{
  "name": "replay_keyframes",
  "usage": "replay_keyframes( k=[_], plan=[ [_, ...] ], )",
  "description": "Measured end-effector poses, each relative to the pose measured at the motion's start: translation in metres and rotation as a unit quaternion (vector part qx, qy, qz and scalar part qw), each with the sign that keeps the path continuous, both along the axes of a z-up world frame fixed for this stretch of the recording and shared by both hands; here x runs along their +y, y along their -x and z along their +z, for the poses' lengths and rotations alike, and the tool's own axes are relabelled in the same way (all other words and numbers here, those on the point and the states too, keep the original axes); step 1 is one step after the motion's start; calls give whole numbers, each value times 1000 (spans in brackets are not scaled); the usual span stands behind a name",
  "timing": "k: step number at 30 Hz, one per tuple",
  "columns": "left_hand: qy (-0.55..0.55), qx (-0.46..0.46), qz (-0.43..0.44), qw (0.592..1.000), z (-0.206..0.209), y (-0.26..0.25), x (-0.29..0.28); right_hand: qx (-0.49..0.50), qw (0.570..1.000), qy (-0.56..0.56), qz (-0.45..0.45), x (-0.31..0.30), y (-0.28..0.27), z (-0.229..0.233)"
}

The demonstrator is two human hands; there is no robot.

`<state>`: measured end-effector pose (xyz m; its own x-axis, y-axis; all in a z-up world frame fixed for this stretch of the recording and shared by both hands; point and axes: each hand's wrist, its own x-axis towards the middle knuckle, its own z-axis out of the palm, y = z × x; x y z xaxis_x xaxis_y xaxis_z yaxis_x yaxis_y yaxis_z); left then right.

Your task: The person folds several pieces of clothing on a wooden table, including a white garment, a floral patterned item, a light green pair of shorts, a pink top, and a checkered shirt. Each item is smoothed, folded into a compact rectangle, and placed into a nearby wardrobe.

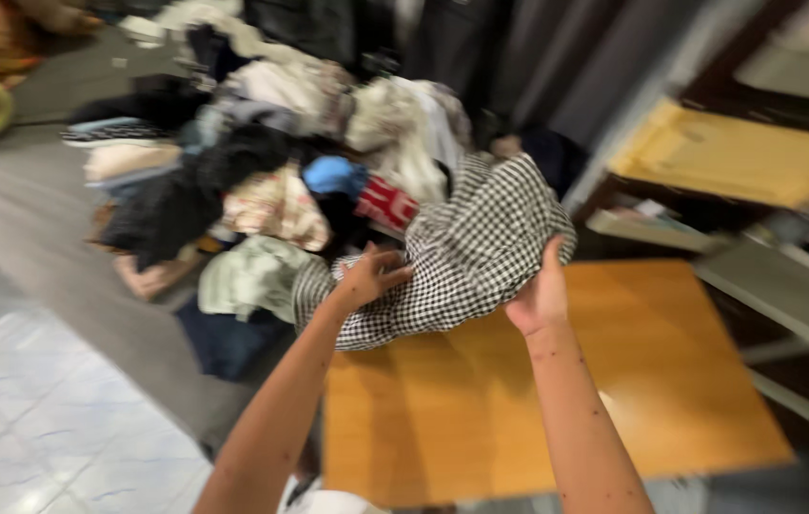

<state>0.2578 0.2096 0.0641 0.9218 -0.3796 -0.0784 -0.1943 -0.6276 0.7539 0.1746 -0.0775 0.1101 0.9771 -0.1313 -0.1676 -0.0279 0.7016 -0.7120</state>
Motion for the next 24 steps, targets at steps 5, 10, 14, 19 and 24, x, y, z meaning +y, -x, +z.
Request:
replay_keyframes(
  k=[5,10,14,19,24],
  plan=[
    [-272,61,-99,955,-64,69,-101,291,943,-7,-160,-202,86,-126],
    [-294,28,-146,944,-105,148,-133,387,851,148,-323,-233,170,-216],
    [-321,61,-162,931,-131,199,-153,308,695,614,-214,-131,179,-216],
    [-305,143,-260,905,-148,232,-163,341,613,706,98,-43,160,-174],
    [-27,426,-281,860,-151,271,-142,12,532,799,279,-32,148,-142]
  ],
)
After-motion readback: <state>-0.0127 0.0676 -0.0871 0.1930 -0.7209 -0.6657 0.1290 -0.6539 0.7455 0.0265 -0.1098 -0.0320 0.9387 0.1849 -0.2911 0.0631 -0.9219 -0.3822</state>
